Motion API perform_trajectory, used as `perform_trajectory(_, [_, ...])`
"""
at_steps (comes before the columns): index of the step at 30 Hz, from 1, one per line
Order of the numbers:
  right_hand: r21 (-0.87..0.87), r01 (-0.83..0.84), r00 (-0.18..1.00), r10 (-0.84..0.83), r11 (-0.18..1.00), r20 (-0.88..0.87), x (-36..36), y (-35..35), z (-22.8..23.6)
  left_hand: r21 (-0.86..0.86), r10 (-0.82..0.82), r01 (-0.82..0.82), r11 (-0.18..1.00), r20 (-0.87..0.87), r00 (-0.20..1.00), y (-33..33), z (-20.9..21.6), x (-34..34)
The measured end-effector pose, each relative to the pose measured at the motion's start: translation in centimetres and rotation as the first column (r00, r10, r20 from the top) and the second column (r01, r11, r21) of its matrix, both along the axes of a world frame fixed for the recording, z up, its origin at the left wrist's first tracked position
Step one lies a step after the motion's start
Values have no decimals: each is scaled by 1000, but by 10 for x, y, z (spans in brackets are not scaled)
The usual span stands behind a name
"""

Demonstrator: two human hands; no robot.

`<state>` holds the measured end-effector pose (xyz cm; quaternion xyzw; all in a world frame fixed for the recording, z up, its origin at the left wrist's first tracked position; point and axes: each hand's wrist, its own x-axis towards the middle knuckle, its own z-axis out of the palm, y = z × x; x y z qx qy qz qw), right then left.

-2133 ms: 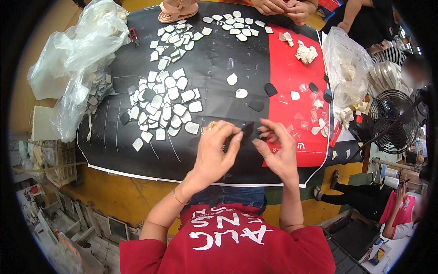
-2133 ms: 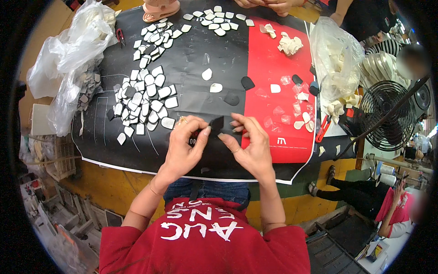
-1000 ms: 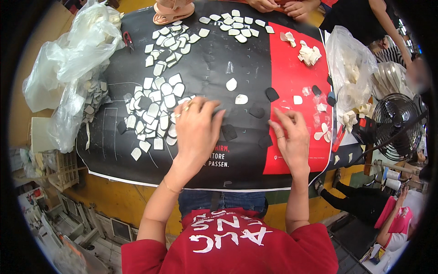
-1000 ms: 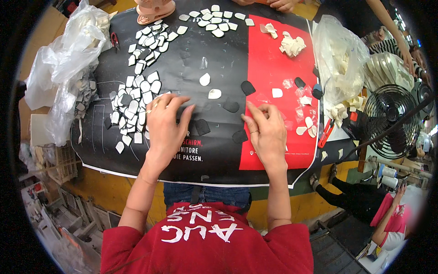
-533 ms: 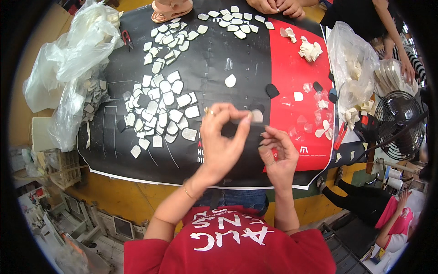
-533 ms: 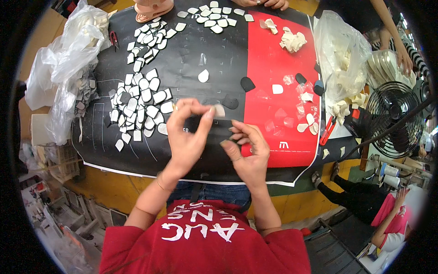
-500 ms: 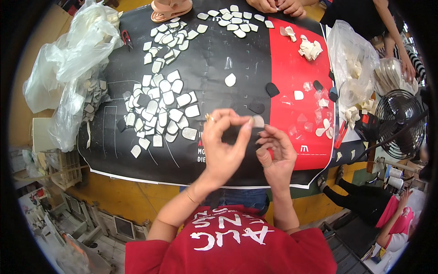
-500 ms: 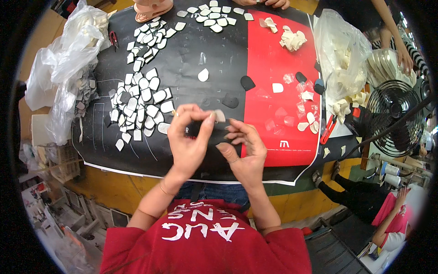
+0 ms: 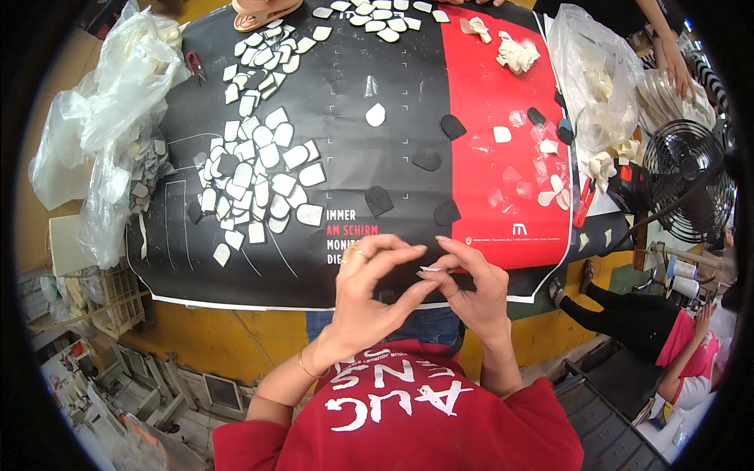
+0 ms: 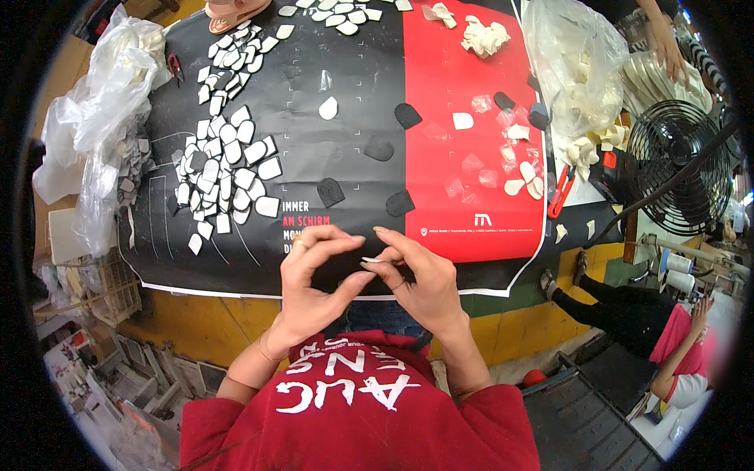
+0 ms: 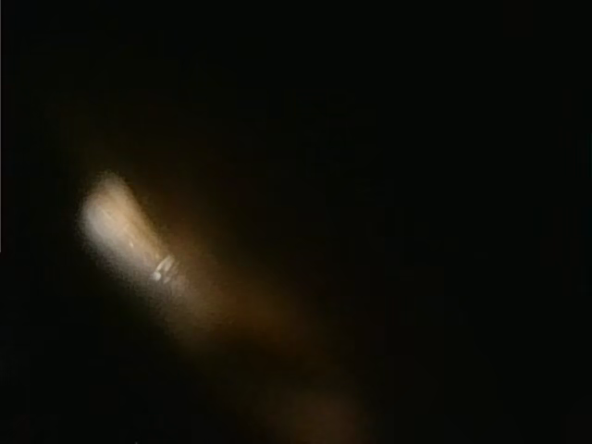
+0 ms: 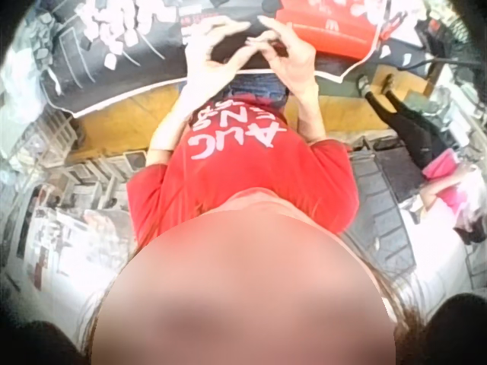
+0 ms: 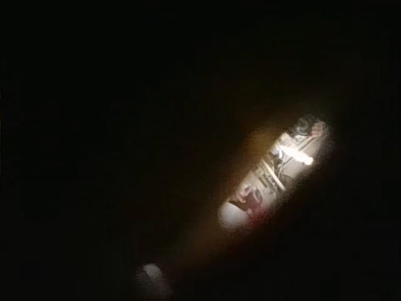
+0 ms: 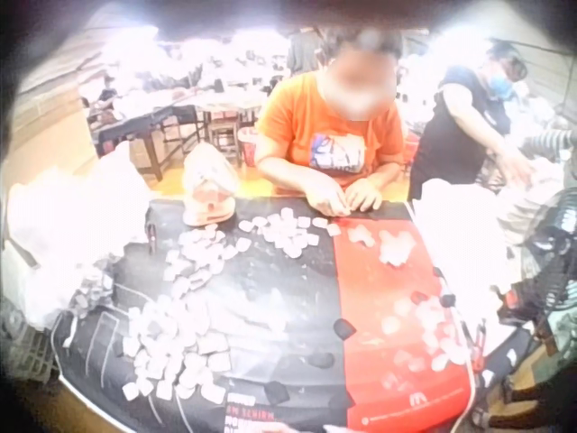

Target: The person assembles small white and black foam-like pieces by hand, pressing them together and placing them on a table. They gather the assembled pieces and place them into a plastic bag.

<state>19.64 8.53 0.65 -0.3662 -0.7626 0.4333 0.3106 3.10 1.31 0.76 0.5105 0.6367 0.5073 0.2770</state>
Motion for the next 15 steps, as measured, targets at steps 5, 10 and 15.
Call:
perform_trajectory(5, [37, -52, 998, 51, 998, 30, 6, 1, 11, -33, -62, 64, 997, 61, 996, 8, 2, 6])
perform_trajectory(10, [-59, 26, 996, -31, 998, -87, 6, 8, 8, -8, 81, -82, 997, 308, 948, 11, 0, 18])
perform_trajectory(15, [-490, -76, 902, -150, 868, -405, 5, 8, 2, 79, 97, -159, 984, 511, 854, 17, -8, 34])
